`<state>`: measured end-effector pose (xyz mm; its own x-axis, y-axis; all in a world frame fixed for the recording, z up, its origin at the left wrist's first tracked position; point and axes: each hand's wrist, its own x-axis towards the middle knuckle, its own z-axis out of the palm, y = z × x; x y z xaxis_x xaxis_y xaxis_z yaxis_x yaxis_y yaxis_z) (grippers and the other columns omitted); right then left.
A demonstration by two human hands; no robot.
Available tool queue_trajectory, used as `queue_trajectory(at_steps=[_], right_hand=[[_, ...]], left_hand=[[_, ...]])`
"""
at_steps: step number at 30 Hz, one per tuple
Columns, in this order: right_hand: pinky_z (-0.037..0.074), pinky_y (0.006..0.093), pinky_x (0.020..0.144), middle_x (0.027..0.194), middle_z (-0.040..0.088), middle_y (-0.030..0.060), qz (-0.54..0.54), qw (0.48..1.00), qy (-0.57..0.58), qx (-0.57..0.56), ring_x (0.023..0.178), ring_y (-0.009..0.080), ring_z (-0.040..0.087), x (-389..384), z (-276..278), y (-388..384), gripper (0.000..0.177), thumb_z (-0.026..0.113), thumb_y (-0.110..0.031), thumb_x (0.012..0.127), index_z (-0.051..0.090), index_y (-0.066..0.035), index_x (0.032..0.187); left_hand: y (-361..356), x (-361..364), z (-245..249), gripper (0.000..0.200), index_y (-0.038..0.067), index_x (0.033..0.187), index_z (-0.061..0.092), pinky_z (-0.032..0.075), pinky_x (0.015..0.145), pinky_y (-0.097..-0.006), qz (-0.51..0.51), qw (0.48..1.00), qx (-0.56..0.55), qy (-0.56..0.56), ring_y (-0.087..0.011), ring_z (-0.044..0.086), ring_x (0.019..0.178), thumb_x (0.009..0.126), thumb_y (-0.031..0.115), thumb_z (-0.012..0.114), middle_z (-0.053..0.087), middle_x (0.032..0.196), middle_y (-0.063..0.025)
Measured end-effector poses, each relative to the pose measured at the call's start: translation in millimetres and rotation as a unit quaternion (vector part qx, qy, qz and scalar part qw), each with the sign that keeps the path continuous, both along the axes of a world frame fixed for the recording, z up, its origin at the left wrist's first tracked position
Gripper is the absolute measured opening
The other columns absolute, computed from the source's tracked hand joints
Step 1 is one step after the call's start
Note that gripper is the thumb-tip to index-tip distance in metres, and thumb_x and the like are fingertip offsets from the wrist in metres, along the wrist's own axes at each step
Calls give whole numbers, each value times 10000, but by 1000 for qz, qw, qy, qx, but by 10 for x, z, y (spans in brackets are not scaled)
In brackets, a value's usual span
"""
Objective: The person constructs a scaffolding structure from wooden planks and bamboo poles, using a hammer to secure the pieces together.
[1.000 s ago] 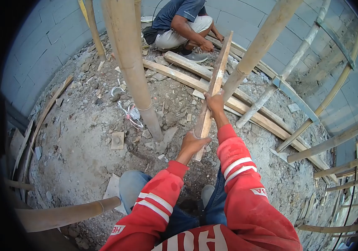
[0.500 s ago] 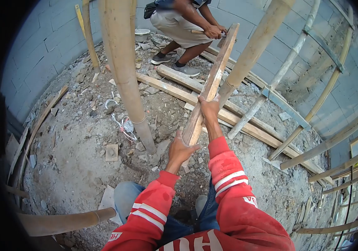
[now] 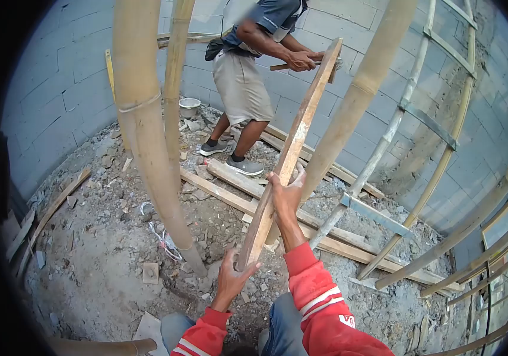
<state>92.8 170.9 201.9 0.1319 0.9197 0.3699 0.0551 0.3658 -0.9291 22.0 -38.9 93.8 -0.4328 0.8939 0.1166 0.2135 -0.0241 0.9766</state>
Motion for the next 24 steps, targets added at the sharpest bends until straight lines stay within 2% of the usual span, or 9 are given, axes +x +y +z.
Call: queue_trajectory(at_steps=[3,7,9,11,15,19,21,23,24], right_hand=[[548,360,849,1192,622,196,19,997,34,-64,998,230,649,8,909,-176,728,756,-94,854,354,6,1453],[551,349,794,1138,626,175,10,1000,16,24,936,216,649,4,1719,58,701,742,-98,872,362,4,1452],[553,333,761,1086,644,160,9,999,19,50,897,191,658,-87,2285,95,667,728,-115,888,377,12,1440],[471,381,1000,1271,579,228,31,999,31,23,1142,272,599,-191,2983,62,702,744,-160,864,386,53,1429],[444,422,1028,1291,556,322,102,989,98,32,1200,345,588,-384,4188,14,715,726,-203,881,368,65,1438],[466,440,988,1223,588,292,-81,977,6,197,1123,354,623,-433,4872,-121,742,723,-264,897,354,106,1424],[475,445,972,1191,601,272,-141,965,11,220,1086,356,633,-387,5081,-262,766,718,-323,912,350,119,1418],[510,397,906,1110,608,197,231,947,222,-37,1005,311,641,-258,5238,-420,831,688,-456,930,354,137,1407],[510,397,906,1110,608,197,230,945,229,-40,1005,311,641,-221,5369,-532,831,688,-456,930,354,137,1407]], left_hand=[[-162,-25,752,669,-1,1252,541,525,868,-415,-102,994,-31,-11,-315,698,956,763,326,858,697,1035,-206],[-63,25,1950,621,6,1270,527,537,835,-427,-9,996,76,53,-359,709,944,782,240,832,688,1009,-226],[-62,35,2721,583,-34,1311,526,506,931,-409,6,997,72,7,-292,658,1049,833,179,784,653,1158,-218],[4,-37,3285,553,-62,1328,522,499,950,-400,106,977,149,111,-294,646,1070,864,134,750,647,1173,-207],[130,-228,4548,475,-88,1326,544,506,937,-399,129,959,249,37,-289,647,1082,900,58,696,655,1185,-202],[293,-396,5530,445,-96,1353,532,523,840,-320,124,957,248,85,-207,647,988,950,50,649,662,1143,-159],[391,-337,6007,434,-68,1347,570,465,643,-236,128,947,273,114,-95,578,735,983,157,649,685,997,-95],[479,-225,6401,427,-67,1338,576,467,643,-239,124,946,281,103,-98,576,743,983,158,653,679,981,-87],[515,-203,6569,422,-65,1335,578,467,643,-239,120,942,285,128,-99,578,746,986,159,651,679,979,-86]])
